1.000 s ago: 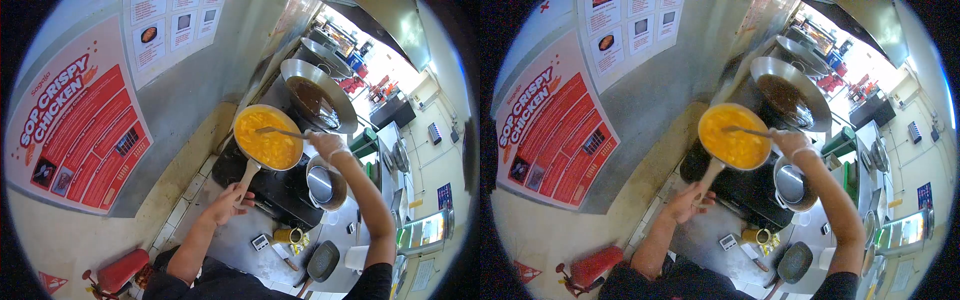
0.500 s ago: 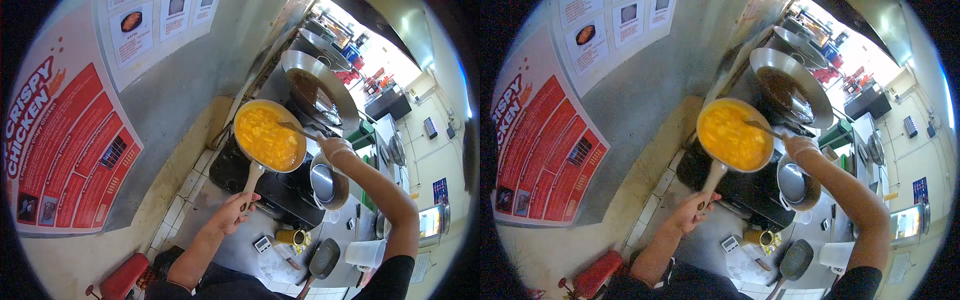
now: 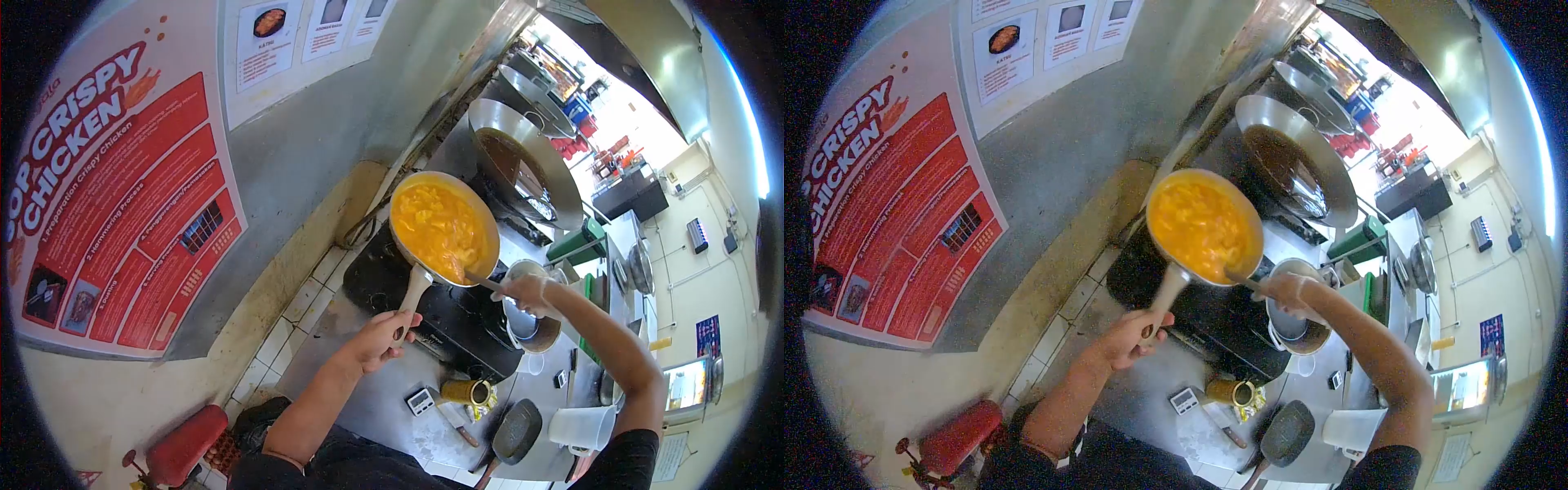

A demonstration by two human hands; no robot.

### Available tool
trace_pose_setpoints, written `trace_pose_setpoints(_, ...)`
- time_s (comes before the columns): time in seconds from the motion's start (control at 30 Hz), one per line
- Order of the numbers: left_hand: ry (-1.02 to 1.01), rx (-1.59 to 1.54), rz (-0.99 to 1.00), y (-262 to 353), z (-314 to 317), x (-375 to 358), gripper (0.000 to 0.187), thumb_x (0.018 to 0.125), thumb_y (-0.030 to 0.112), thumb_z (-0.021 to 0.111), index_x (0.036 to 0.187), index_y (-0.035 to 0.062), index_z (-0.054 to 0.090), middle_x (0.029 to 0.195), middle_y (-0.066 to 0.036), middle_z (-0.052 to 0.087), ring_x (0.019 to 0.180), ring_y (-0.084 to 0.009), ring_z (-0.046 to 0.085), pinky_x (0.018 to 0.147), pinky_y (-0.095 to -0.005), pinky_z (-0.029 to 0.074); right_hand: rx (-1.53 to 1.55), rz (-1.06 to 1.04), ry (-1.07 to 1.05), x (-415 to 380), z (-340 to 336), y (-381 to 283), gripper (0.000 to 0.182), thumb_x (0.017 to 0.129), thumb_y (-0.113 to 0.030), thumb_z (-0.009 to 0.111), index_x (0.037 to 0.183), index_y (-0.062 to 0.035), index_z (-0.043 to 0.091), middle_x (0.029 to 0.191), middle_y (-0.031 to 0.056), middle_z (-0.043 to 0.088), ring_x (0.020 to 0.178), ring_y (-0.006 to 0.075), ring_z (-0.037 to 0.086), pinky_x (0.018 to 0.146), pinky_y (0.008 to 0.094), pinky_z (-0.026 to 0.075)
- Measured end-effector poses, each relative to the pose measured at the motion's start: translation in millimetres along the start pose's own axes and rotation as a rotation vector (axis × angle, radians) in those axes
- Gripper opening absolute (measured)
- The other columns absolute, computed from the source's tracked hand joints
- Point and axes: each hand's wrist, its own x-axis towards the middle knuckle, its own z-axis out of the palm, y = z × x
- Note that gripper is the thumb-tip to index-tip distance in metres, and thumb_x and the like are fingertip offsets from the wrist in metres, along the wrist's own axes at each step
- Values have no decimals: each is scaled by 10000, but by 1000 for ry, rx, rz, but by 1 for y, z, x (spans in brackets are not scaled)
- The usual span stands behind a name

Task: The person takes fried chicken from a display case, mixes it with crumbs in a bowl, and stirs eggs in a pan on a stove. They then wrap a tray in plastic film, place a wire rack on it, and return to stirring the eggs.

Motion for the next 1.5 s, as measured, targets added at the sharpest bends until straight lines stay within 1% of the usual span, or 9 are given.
trace_pose_setpoints(0.07,7,28,-1,2,1,-2,274,969,282,554,1089,38,584,920,-10,570,734,-76,524,425,-185,349,652,101,-115,17,5,3,353,1026,-331,390,1296,-121,478,855,68,587,600,145,566,514,249,470)
trace_pose_setpoints(0.2,-13,69,-18,5,1,-3,280,968,291,555,1079,36,586,961,-20,573,733,-78,523,427,-190,353,747,66,109,4,7,-77,414,980,-462,423,1109,-143,652,594,-72,396,495,61,411,442,251,313)
trace_pose_setpoints(0.37,9,129,-35,8,9,-10,243,980,298,533,1084,85,583,936,37,549,758,-63,492,474,-183,343,-542,-190,641,31,-7,-87,315,962,-304,493,1113,-62,626,770,100,664,699,260,675,582,407,511)
trace_pose_setpoints(0.47,26,162,-57,10,7,-11,250,979,300,532,1105,89,580,951,34,554,777,-66,494,476,-181,347,-534,-76,643,27,-15,-107,269,940,-193,501,1126,-21,591,878,179,697,816,354,698,690,462,548)
trace_pose_setpoints(0.77,-59,72,-88,19,0,-6,322,977,365,511,1181,121,562,1120,-4,620,771,-70,532,475,-185,368,-593,172,999,-37,-51,-99,203,926,-187,519,1001,-18,603,871,168,704,778,340,712,613,445,573)
trace_pose_setpoints(0.97,-3,241,-36,17,12,-7,364,994,369,466,1237,103,519,1112,-30,639,675,-76,549,433,-188,349,-576,321,828,-20,-38,-29,257,949,-199,470,1078,-3,573,954,195,688,863,330,694,716,448,558)
trace_pose_setpoints(1.2,52,355,10,16,18,-6,349,1012,301,420,1244,59,515,1100,-48,647,618,-69,534,407,-190,350,-569,-58,638,32,-9,21,238,948,-224,461,979,-22,582,902,181,675,872,334,676,656,434,524)
trace_pose_setpoints(1.3,37,339,17,14,12,-2,351,1012,288,415,1261,54,494,1113,-68,648,575,-70,516,404,-196,348,264,215,312,19,-17,-15,252,980,-246,414,1071,-24,492,731,138,580,704,313,623,602,440,486)
trace_pose_setpoints(1.5,-55,369,-6,18,7,-1,344,1027,309,392,1256,56,431,1128,-98,633,505,-71,451,433,-215,354,-399,-175,458,22,-8,-66,236,993,-237,398,1114,-60,497,790,139,630,761,309,656,627,442,504)
